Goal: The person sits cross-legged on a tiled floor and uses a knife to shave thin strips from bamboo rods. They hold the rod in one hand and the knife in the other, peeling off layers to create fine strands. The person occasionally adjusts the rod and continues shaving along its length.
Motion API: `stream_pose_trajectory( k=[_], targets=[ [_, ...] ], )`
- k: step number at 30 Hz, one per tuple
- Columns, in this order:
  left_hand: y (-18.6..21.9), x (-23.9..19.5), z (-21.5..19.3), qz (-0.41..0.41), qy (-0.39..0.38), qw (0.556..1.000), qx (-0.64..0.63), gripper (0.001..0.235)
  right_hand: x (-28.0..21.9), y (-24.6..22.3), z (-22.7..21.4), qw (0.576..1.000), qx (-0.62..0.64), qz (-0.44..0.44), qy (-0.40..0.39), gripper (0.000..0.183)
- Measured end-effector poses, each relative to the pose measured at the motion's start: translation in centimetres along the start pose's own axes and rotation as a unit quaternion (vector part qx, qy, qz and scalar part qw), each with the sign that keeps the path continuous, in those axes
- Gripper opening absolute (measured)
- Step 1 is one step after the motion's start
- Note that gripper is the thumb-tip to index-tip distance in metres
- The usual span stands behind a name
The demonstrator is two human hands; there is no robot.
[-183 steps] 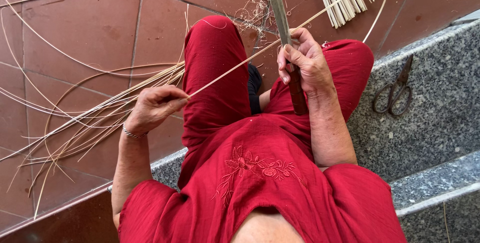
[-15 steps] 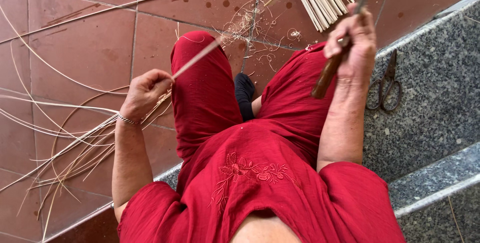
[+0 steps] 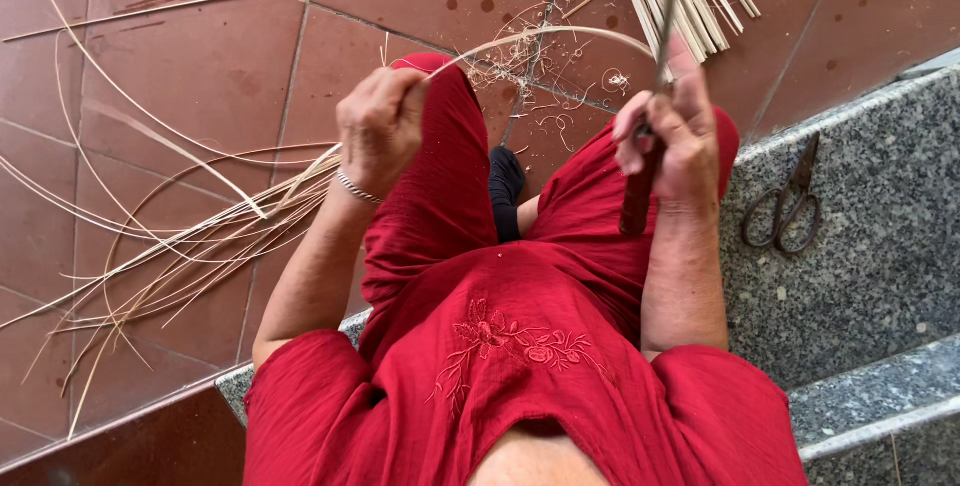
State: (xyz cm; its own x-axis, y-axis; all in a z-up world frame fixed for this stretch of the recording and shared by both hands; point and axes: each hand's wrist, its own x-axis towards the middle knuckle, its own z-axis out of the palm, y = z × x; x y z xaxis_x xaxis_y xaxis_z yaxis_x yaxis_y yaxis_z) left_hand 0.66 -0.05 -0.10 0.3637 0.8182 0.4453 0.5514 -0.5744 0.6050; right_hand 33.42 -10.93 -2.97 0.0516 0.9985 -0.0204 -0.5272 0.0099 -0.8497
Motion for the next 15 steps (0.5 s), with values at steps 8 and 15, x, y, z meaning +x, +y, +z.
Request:
stream_pose_trajectory(
  k=[8, 15],
  targets=[
    [1.4, -0.2, 4.1, -0.213, -0.126, 0.948, -0.199, 0.010, 0.3, 1.1, 4.1, 0.999, 0.002, 0.041, -0.015, 0.044],
    [2.4, -1.1, 5.3, -0.234, -0.193, 0.906, -0.296, 0.015, 1.0, 3.1, 6.2, 0.977, 0.080, 0.193, -0.044, 0.041]
  ],
)
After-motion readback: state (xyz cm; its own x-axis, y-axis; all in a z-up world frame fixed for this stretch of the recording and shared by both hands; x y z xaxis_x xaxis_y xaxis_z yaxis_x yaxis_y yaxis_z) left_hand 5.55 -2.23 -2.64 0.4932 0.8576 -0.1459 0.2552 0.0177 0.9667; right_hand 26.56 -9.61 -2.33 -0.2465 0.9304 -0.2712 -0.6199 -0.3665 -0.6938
